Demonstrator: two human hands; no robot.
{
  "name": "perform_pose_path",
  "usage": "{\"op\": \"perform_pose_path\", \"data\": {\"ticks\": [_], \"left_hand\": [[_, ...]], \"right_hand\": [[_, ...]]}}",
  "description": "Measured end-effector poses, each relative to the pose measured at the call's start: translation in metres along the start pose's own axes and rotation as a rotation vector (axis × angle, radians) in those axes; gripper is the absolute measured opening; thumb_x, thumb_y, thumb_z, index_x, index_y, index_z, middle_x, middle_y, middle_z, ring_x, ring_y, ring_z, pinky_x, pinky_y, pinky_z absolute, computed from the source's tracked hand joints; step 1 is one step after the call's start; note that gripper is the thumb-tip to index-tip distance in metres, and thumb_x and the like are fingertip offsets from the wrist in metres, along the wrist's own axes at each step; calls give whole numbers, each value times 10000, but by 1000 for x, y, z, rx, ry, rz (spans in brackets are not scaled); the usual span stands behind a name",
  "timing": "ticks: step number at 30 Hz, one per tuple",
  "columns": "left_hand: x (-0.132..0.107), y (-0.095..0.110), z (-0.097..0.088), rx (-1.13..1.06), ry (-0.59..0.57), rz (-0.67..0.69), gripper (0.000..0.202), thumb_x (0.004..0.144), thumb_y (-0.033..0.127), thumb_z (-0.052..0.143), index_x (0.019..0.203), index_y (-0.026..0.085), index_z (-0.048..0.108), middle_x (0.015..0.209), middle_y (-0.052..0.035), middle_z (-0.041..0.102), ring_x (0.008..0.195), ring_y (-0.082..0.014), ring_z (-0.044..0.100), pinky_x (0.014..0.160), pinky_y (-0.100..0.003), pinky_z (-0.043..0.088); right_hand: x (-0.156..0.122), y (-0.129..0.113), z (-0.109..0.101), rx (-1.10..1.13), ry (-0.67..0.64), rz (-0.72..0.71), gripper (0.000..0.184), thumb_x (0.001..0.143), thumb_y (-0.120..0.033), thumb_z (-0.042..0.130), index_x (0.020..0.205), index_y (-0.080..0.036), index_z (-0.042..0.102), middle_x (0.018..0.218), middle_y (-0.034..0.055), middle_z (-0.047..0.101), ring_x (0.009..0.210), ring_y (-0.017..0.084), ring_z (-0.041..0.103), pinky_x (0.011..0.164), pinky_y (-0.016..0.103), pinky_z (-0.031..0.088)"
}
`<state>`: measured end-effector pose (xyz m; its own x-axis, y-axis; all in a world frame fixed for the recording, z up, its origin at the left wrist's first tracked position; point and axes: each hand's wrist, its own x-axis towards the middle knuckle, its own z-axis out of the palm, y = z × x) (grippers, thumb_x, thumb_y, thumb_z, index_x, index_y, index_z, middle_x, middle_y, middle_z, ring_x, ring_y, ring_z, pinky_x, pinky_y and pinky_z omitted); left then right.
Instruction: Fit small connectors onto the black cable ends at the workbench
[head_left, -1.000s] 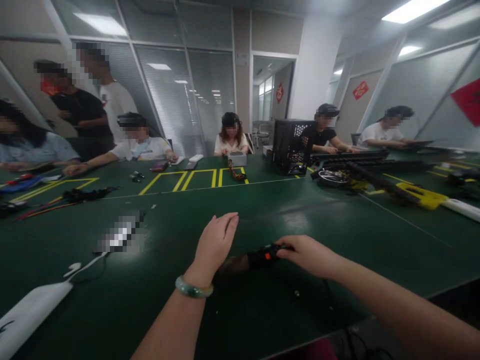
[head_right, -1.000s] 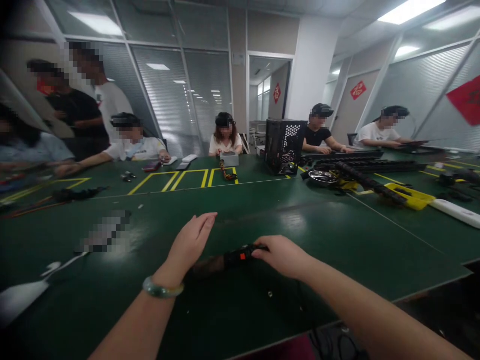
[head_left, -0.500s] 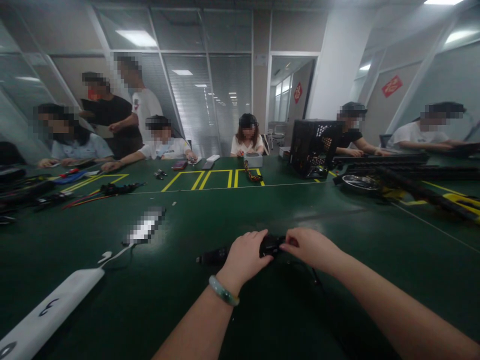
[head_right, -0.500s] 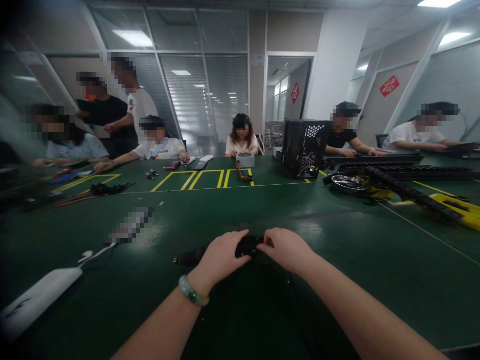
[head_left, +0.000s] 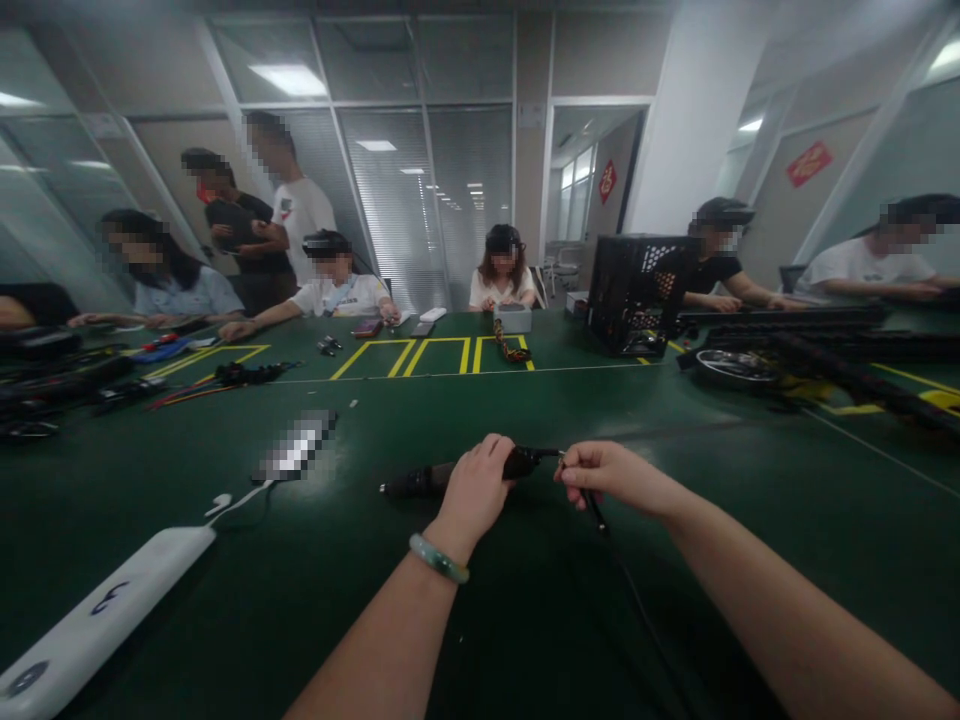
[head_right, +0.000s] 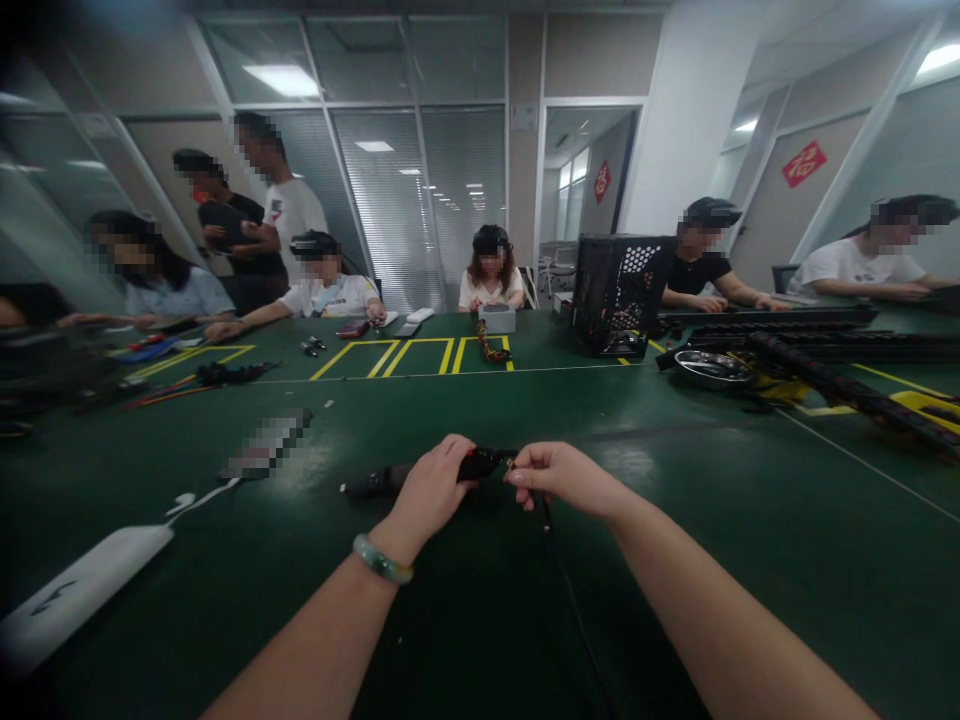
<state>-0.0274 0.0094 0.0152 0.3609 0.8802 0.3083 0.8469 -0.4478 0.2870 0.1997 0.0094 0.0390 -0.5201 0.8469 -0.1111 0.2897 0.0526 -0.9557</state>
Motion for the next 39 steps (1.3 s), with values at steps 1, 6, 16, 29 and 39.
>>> {"op": "perform_pose_path", "data": {"ticks": [1, 6, 16, 29, 39], "left_hand": [[1, -1, -1, -9, -20, -1, 380, 813, 280, 648, 1145, 227, 471, 1217, -66, 507, 1073, -242, 538, 908, -385, 417], [-9, 12, -13, -45, -134, 35, 364, 863, 563, 494, 904, 211, 577, 989, -43, 603, 909, -220, 580, 761, -351, 455], [-13, 19, -7, -62, -149, 104, 366, 820, 424, 614, 1131, 242, 551, 1073, -51, 590, 1004, -244, 543, 900, -408, 412], [-8, 27, 3, 113, -116, 142, 301, 765, 266, 700, 991, 228, 505, 1040, -24, 475, 932, -210, 516, 797, -356, 440], [4, 22, 4, 82, -54, 239, 323, 789, 313, 698, 1043, 220, 521, 1064, -26, 496, 964, -204, 492, 843, -346, 409]], "right_hand": [[3, 6, -1, 12, 44, -13, 329, 776, -446, 668, 831, -137, 569, 728, 24, 640, 626, 125, 593, 508, 194, 372], [0, 26, -10, -31, 47, 5, 358, 719, -476, 709, 758, -143, 585, 702, 2, 621, 581, 103, 531, 534, 215, 417], [-22, 18, -25, -139, -403, 175, 355, 779, -408, 658, 1060, -193, 689, 879, 36, 695, 626, 93, 585, 508, 160, 395], [-14, 24, -13, -233, -192, -98, 253, 786, -402, 664, 880, -168, 683, 846, 11, 665, 785, 150, 594, 728, 245, 442], [-6, 41, -19, -335, -147, 88, 364, 832, -519, 557, 877, -178, 677, 826, 37, 671, 695, 155, 585, 595, 240, 438]]}}
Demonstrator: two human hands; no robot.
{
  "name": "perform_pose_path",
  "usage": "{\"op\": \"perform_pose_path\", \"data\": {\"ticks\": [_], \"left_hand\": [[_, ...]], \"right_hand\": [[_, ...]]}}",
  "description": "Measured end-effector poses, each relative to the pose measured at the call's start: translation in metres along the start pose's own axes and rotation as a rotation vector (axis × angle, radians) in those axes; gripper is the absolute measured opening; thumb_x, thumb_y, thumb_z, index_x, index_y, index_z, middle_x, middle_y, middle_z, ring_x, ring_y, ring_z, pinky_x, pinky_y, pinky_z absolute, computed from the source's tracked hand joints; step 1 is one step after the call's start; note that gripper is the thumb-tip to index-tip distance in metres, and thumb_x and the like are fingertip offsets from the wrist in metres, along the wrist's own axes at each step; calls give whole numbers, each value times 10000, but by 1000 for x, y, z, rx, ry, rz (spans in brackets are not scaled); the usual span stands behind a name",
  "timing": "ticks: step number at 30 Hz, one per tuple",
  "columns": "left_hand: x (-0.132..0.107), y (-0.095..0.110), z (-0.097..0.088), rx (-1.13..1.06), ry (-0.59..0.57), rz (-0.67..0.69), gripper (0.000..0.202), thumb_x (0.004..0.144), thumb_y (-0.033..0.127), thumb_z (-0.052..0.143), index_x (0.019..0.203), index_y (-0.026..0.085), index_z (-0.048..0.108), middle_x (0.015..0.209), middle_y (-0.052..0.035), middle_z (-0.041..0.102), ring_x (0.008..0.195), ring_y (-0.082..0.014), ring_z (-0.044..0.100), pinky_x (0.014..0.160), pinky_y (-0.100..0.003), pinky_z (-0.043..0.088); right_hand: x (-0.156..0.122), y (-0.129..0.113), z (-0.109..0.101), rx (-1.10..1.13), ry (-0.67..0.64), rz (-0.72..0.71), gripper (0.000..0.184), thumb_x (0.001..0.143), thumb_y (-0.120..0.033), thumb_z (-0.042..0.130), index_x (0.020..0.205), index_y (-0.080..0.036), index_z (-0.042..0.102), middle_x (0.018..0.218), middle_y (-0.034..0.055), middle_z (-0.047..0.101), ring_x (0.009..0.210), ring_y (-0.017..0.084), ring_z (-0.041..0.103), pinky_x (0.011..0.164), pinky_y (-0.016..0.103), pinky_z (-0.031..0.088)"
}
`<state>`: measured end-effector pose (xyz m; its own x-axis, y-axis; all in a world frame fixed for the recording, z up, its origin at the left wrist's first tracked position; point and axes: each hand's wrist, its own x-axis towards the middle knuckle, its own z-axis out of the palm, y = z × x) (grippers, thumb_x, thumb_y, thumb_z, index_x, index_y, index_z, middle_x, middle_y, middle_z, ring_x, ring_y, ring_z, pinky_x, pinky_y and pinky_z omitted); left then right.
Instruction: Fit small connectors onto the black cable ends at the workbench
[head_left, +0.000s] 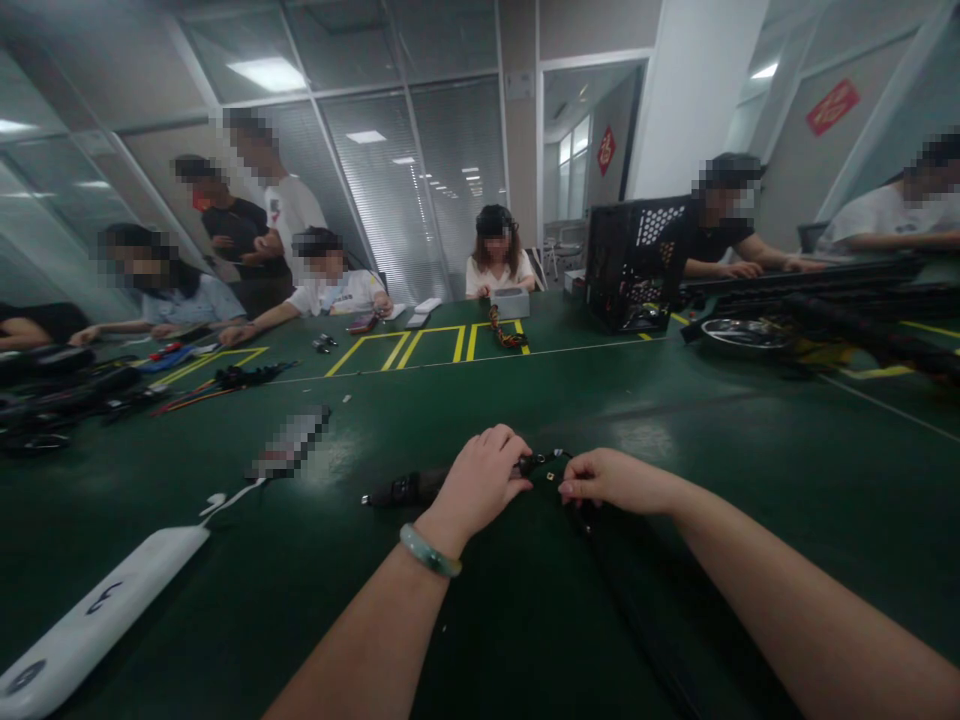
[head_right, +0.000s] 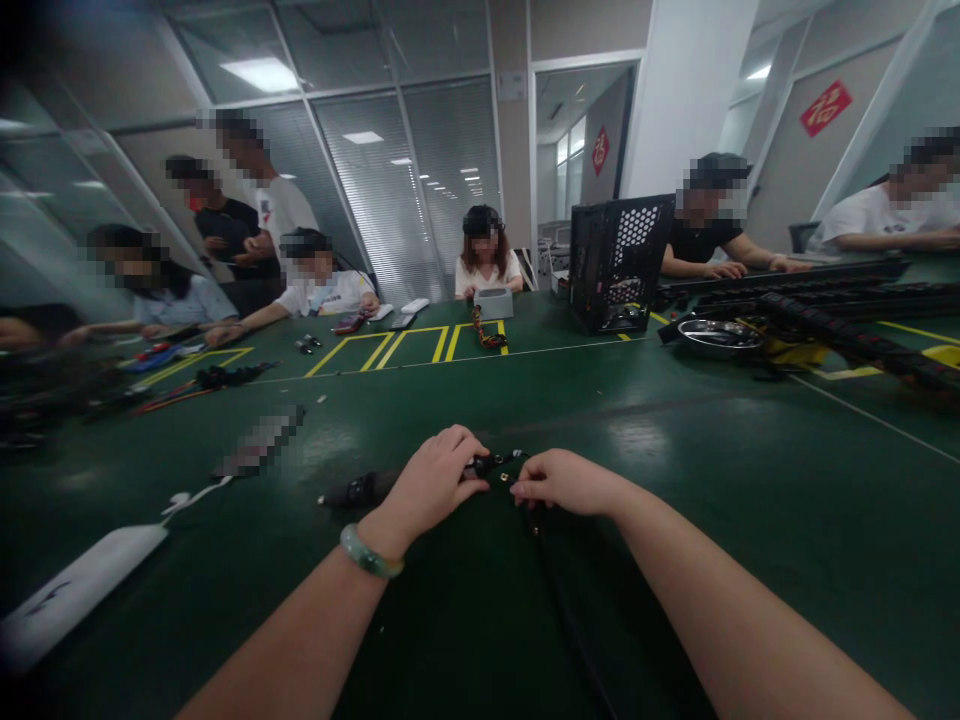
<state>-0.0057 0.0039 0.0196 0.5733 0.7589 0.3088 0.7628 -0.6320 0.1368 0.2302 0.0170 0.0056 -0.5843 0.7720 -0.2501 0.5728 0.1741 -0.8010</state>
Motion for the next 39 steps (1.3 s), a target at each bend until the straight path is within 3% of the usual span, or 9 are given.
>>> {"op": "perform_pose_path", "data": {"ticks": [3, 9, 16, 24, 30, 35, 39], "left_hand": [[-5, 7, -8, -46, -19, 23, 313, 816, 447, 637, 1018, 223, 552, 1059, -31, 527, 938, -207, 505, 824, -350, 415], [-9, 28, 3, 35, -6, -61, 186, 854, 323, 580, 999, 206, 575, 990, -42, 563, 937, -219, 516, 844, -369, 402], [-6, 32, 22, 29, -14, -115, 103, 854, 234, 552, 953, 211, 532, 957, -18, 533, 834, -180, 532, 706, -304, 423], [-6, 31, 24, 63, 17, -131, 114, 866, 253, 558, 947, 196, 501, 946, -19, 519, 833, -182, 528, 698, -308, 430], [-6, 27, 19, -53, 31, -138, 106, 844, 252, 591, 926, 209, 539, 931, 3, 539, 816, -161, 537, 682, -292, 432], [-8, 23, 14, -109, 9, -128, 108, 852, 288, 584, 935, 224, 559, 936, 12, 556, 793, -152, 541, 679, -286, 431], [-8, 21, 15, -91, 2, -97, 110, 844, 302, 591, 912, 219, 569, 917, 4, 568, 811, -166, 552, 709, -302, 425]], "right_hand": [[-4, -3, -2, -39, -15, 7, 389, 832, -532, 548, 894, -180, 701, 811, 34, 675, 630, 131, 558, 558, 225, 421], [-9, -10, -1, -52, -30, -14, 297, 830, -436, 574, 857, -174, 712, 782, 21, 686, 625, 118, 570, 562, 209, 422], [0, -8, 12, 155, 83, 103, 222, 765, -285, 652, 943, -154, 628, 805, 39, 697, 679, 140, 624, 571, 216, 479], [4, -26, 24, 115, 422, -14, 142, 818, -296, 585, 863, -177, 649, 814, 10, 696, 708, 131, 626, 636, 223, 473], [0, -18, 13, -134, 300, 53, 133, 791, -316, 597, 813, -196, 651, 772, 2, 693, 688, 150, 629, 582, 226, 431], [-6, -17, 14, -342, 301, 166, 80, 765, -242, 581, 775, -214, 654, 747, 1, 682, 653, 150, 615, 526, 216, 381], [-5, -22, 21, -412, 318, 164, 84, 763, -217, 559, 749, -218, 643, 715, 0, 670, 642, 154, 601, 507, 220, 344]]}}
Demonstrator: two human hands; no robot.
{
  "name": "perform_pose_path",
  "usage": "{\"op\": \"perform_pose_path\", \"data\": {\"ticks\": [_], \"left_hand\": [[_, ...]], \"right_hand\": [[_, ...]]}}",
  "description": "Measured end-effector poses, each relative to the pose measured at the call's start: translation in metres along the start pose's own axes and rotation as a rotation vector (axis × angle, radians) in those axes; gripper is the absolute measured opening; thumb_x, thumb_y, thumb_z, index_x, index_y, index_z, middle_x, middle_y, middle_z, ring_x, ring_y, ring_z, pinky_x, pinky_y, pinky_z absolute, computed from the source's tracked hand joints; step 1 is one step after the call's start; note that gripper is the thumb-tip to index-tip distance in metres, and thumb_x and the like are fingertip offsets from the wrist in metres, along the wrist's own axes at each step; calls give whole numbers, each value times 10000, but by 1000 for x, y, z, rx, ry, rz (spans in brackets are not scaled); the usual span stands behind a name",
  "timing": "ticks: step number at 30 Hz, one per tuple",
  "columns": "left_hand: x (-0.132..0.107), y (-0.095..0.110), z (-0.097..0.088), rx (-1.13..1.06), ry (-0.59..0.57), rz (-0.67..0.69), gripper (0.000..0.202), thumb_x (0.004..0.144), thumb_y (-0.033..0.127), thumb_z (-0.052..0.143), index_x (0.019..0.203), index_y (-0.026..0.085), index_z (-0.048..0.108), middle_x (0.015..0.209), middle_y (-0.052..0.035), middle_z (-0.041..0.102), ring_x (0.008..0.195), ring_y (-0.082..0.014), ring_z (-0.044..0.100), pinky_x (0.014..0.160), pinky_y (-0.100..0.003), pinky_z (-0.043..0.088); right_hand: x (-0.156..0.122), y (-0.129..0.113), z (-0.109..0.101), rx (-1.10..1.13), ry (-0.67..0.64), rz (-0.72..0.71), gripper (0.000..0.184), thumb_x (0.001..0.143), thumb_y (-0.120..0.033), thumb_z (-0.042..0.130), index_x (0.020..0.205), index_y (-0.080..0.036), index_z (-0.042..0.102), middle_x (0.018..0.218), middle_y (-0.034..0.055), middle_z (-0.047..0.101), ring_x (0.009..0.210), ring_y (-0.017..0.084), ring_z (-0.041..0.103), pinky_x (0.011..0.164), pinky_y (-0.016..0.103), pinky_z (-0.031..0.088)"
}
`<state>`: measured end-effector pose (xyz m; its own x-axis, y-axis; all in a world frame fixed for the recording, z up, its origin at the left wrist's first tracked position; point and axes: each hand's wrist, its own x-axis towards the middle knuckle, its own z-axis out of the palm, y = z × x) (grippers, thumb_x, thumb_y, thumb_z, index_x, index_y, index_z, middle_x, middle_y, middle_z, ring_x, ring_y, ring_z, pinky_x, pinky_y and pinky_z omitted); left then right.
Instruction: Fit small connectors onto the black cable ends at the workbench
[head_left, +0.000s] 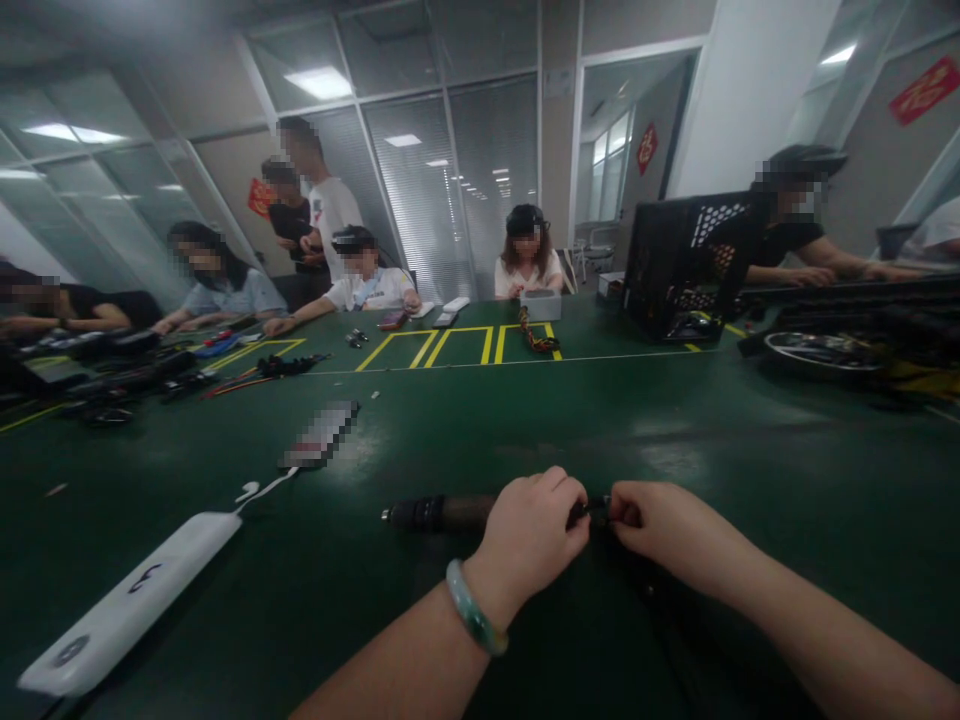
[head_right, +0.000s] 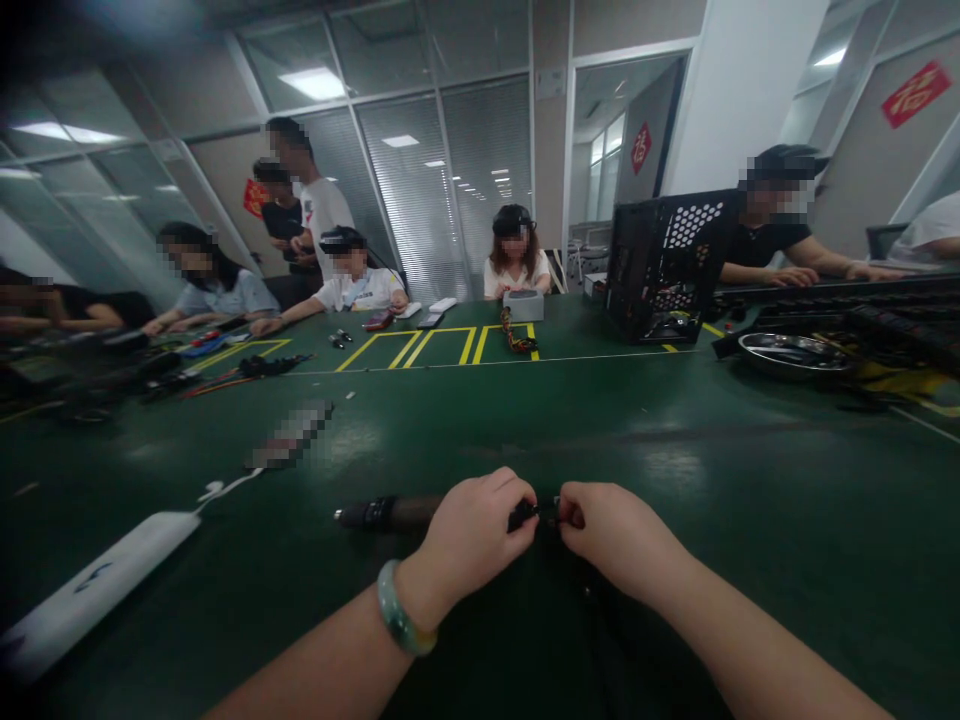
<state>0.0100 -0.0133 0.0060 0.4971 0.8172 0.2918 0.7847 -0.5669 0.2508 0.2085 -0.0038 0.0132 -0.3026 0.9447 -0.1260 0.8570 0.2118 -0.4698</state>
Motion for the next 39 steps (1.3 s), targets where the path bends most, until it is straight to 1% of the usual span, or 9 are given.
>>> {"op": "perform_pose_path", "data": {"ticks": [5, 11, 16, 21, 24, 28, 32, 39], "left_hand": [[0, -2, 3, -19, 14, 27, 90, 848, 274, 578, 917, 217, 569, 904, 7, 585, 850, -171, 555, 742, -312, 424], [0, -3, 3, -39, 18, 21, 107, 840, 291, 594, 918, 222, 569, 907, 17, 597, 847, -171, 558, 744, -321, 431], [0, -2, -1, -47, 4, 46, 94, 843, 260, 589, 924, 217, 572, 909, 9, 611, 861, -176, 564, 763, -328, 431], [-1, -1, -3, -24, -16, 38, 94, 858, 255, 578, 944, 218, 571, 919, 7, 608, 876, -171, 559, 768, -322, 428], [0, -2, 0, -19, -13, 50, 130, 847, 297, 615, 940, 220, 567, 921, 12, 607, 881, -173, 554, 760, -319, 424], [3, -6, 3, -5, 15, 32, 204, 806, 347, 676, 922, 224, 561, 927, 17, 604, 883, -183, 543, 752, -324, 418], [4, -10, 1, 7, 9, 17, 103, 848, 285, 619, 906, 219, 564, 911, 8, 602, 880, -182, 543, 747, -319, 406], [2, -9, -2, 9, -6, 19, 46, 862, 242, 576, 894, 210, 577, 896, -1, 607, 863, -180, 546, 747, -318, 413]], "right_hand": [[3, 0, 0, 79, -53, 4, 123, 802, -283, 547, 798, -228, 658, 744, -2, 686, 642, 151, 620, 515, 220, 367], [5, 1, -1, 152, -91, -30, 163, 811, -334, 553, 854, -226, 668, 782, 2, 697, 677, 157, 637, 549, 221, 406], [4, -1, 3, 159, -64, -7, 173, 816, -339, 544, 847, -228, 673, 773, 7, 702, 673, 165, 638, 539, 226, 402], [5, -2, 3, 167, -55, 22, 171, 802, -347, 563, 823, -222, 677, 778, 22, 709, 686, 182, 643, 559, 236, 416], [8, -1, 5, 175, -53, 28, 168, 802, -345, 563, 819, -222, 676, 778, 19, 711, 690, 183, 645, 571, 240, 420], [12, -2, 12, 193, -6, 11, 149, 811, -314, 553, 828, -224, 669, 782, 8, 710, 697, 176, 646, 595, 240, 430], [15, -6, 17, 236, 25, -9, 157, 824, -315, 545, 833, -215, 665, 798, 12, 710, 724, 175, 645, 620, 240, 435], [14, -9, 14, 252, -19, -1, 180, 830, -342, 552, 852, -233, 693, 847, 6, 723, 762, 185, 653, 645, 246, 441]]}}
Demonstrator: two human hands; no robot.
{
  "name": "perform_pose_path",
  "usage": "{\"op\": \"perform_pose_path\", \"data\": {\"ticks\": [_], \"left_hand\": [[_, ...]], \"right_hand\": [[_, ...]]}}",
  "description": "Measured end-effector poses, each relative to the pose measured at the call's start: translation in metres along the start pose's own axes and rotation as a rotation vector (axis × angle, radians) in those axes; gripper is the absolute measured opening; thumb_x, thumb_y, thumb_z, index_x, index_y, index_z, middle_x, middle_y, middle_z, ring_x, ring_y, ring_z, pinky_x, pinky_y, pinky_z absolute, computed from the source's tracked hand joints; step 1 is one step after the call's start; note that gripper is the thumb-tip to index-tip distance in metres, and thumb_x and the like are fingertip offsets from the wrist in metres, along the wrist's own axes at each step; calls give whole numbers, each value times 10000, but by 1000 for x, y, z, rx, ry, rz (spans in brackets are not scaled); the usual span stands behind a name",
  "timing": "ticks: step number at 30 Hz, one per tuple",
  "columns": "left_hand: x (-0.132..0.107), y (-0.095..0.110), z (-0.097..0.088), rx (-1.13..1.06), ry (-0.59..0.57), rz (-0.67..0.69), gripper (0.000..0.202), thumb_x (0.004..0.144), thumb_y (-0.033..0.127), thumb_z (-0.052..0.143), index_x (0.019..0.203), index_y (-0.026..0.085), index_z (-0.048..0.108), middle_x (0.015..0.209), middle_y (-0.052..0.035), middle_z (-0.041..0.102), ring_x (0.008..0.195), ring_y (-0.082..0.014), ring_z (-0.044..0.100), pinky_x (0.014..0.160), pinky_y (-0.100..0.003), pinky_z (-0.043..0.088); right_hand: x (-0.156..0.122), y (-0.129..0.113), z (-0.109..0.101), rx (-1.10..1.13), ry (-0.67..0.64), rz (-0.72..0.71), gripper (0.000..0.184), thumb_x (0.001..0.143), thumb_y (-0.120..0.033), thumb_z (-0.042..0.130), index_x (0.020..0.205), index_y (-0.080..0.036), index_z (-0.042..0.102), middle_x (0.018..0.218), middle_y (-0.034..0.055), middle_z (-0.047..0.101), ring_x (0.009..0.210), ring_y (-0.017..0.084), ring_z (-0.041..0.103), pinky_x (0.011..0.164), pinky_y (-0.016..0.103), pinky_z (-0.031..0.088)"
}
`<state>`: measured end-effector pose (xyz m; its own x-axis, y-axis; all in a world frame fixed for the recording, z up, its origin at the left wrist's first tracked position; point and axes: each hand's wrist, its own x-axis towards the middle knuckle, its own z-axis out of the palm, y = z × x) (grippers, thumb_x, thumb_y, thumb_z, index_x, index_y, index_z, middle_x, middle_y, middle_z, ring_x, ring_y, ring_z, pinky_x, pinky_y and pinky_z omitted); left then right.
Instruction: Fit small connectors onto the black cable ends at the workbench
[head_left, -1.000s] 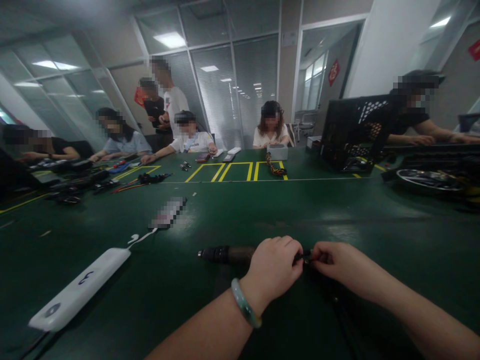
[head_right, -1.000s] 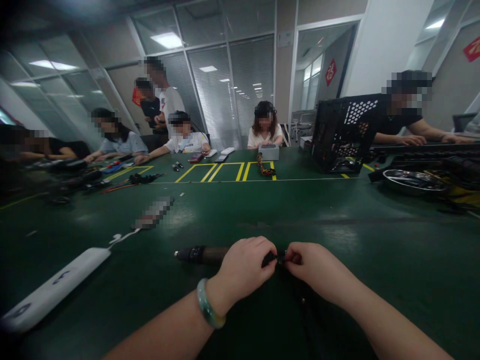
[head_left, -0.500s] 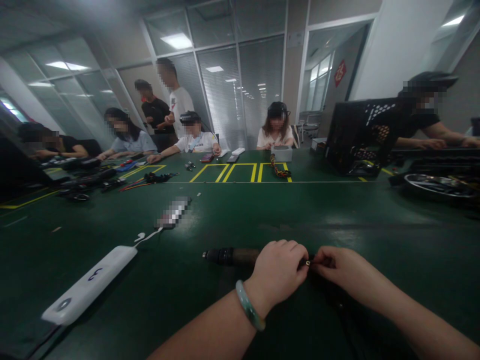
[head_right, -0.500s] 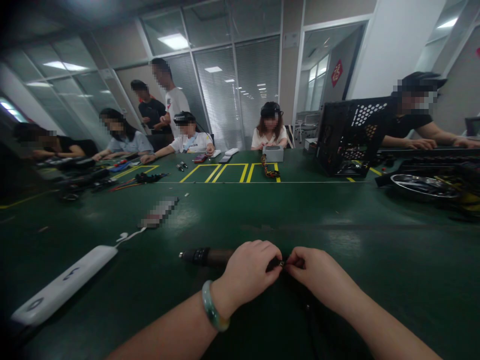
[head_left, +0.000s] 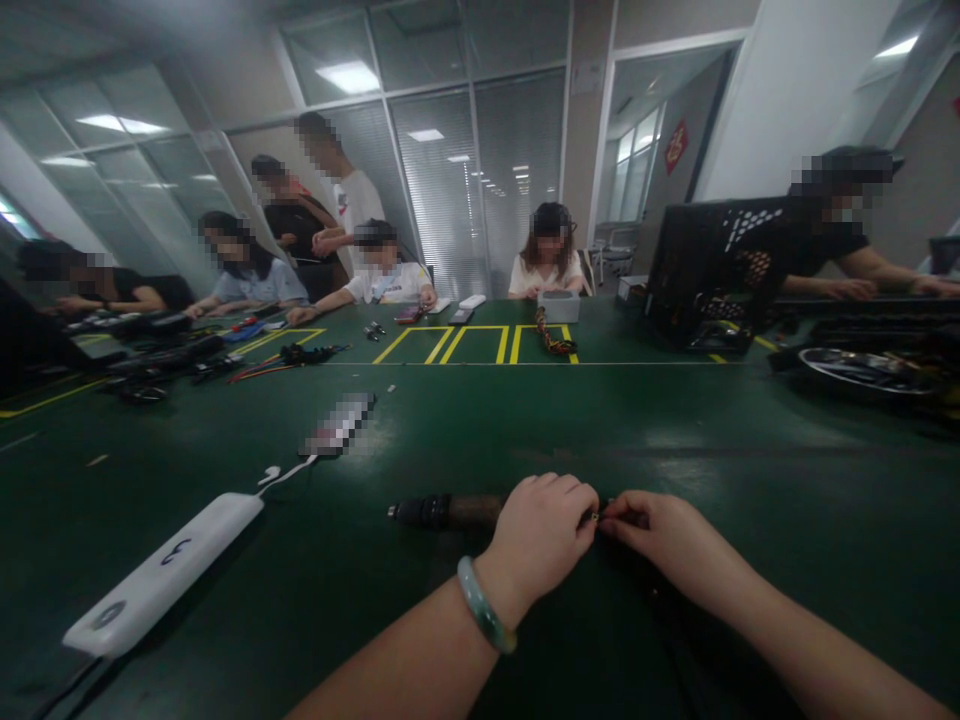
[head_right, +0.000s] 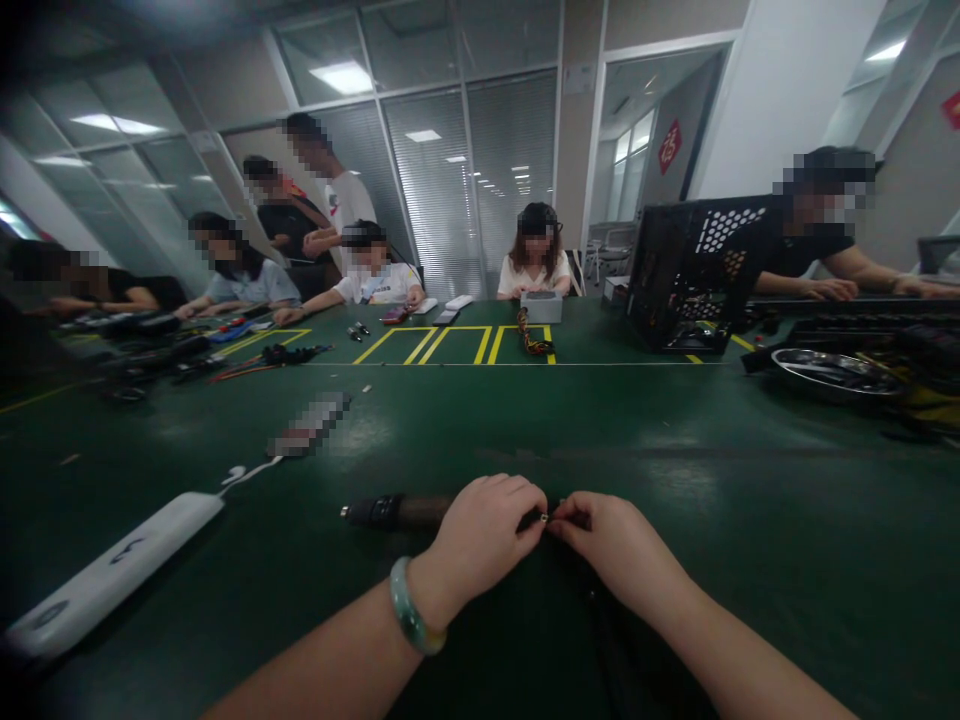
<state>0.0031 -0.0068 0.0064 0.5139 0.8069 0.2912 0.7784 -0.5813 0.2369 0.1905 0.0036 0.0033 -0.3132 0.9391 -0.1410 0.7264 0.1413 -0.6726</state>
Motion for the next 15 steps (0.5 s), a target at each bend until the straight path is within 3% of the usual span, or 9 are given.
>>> {"op": "perform_pose_path", "data": {"ticks": [9, 15], "left_hand": [[-1, 5, -4, 28, -21, 0, 62, 884, 235, 537, 923, 223, 583, 920, -9, 607, 891, -182, 547, 755, -317, 425], [-2, 4, -3, 14, -26, 16, 78, 874, 250, 568, 945, 217, 567, 951, -1, 610, 899, -181, 543, 757, -314, 433]], "right_hand": [[0, 3, -3, -34, -31, 17, 226, 822, -389, 559, 907, -242, 709, 888, 24, 731, 792, 207, 668, 669, 260, 460], [-1, 3, -5, -57, -19, 60, 234, 814, -397, 555, 815, -219, 707, 772, 18, 720, 677, 183, 650, 578, 250, 417]]}}
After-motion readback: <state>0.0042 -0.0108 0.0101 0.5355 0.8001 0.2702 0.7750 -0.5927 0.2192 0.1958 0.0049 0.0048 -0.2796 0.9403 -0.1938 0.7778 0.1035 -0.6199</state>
